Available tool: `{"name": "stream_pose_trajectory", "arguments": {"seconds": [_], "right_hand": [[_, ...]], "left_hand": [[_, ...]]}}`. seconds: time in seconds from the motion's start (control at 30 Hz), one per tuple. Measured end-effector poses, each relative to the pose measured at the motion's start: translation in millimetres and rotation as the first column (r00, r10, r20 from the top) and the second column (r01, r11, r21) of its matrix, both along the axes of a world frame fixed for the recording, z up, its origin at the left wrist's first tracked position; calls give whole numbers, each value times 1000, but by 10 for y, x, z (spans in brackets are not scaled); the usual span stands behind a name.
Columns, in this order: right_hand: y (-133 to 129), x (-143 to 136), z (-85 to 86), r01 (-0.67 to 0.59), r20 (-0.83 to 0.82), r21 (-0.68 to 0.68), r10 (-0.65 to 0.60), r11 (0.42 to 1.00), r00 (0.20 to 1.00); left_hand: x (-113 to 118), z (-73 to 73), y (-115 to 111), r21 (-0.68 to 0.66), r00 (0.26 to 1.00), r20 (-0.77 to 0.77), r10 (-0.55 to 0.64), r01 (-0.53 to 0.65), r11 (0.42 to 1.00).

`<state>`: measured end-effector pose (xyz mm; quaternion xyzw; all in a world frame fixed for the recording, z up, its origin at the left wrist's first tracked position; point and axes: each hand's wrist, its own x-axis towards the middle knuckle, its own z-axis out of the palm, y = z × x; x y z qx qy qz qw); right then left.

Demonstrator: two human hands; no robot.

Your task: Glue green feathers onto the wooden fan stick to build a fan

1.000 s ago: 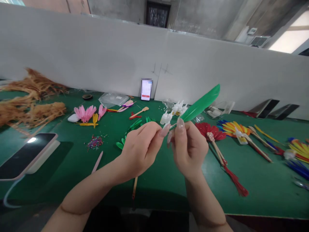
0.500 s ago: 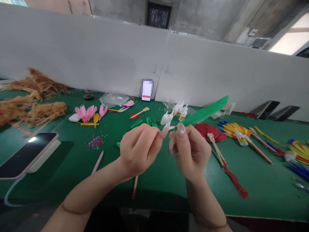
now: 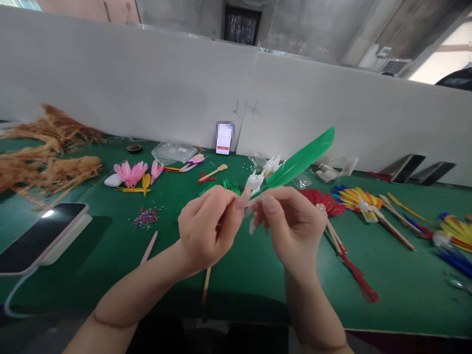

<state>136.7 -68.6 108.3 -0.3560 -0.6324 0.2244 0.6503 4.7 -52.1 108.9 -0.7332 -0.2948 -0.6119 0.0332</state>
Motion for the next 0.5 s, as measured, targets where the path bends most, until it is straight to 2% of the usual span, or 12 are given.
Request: {"name": "stream_pose_trajectory", "arguments": {"seconds": [0.13,0.33,0.43,0.5], "right_hand": [[4,-17,-14,55,-18,6,-54,998,998],[1,-42,-33,100,9,85,-101,991,995],[9,-43,-49,131,45,156,-140,979,989],[10,-42,-58,166,72,203,-184,965,980]], "left_hand": [[13,-10,4,22,998,-64,-17,18,1000],[80,-66,44,161,993,-121,12,7,987],[102,-90,38,134,995,-99,-32,45,990],[110,-95,13,67,993,-72,-94,99,993]]}}
